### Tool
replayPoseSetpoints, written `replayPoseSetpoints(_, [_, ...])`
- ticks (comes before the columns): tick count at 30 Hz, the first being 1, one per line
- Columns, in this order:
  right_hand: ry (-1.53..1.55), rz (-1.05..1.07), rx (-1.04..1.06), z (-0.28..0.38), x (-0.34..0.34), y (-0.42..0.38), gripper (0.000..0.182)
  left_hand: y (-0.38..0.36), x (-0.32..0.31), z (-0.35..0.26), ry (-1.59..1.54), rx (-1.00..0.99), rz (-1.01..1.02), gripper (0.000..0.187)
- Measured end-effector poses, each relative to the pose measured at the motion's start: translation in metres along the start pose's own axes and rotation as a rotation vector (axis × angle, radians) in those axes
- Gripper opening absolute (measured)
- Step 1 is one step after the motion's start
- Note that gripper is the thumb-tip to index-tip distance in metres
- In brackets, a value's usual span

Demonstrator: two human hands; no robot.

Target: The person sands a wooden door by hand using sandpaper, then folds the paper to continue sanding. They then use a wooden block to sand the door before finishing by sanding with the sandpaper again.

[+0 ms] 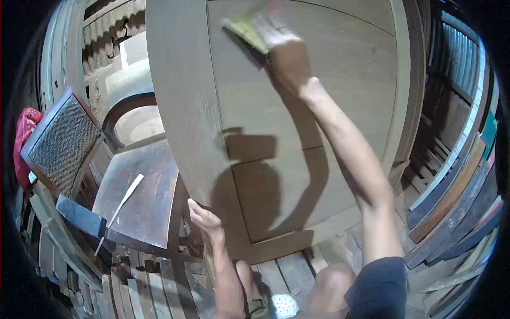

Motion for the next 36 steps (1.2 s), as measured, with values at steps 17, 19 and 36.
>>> replayPoseSetpoints(17, [-0.296,-0.281,-1.067,-0.252,0.065,-0.177,0.03,0.008,0.001,0.026,0.091,-0.196,0.141,0.059])
replayPoseSetpoints(19, [-0.257,-0.232,-1.254,-0.25,0.065,-0.172,0.032,0.007,-0.002,0.027,-0.046,-0.043,0.087,0.064])
replayPoseSetpoints(36, [0.022,-0.145,-1.023,-0.291,0.079,-0.235,0.036,0.006,0.001,0.03,0.071,-0.099,0.096,0.063])
Point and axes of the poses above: each hand's wrist, its own y-axis towards the middle knuckle, its own x-axis out of the back of the hand, z = x × y, the point moved 10 cm from there along y, towards the middle knuckle, and after that the axes turned 5 degrees about z, right-handed, at the moved point
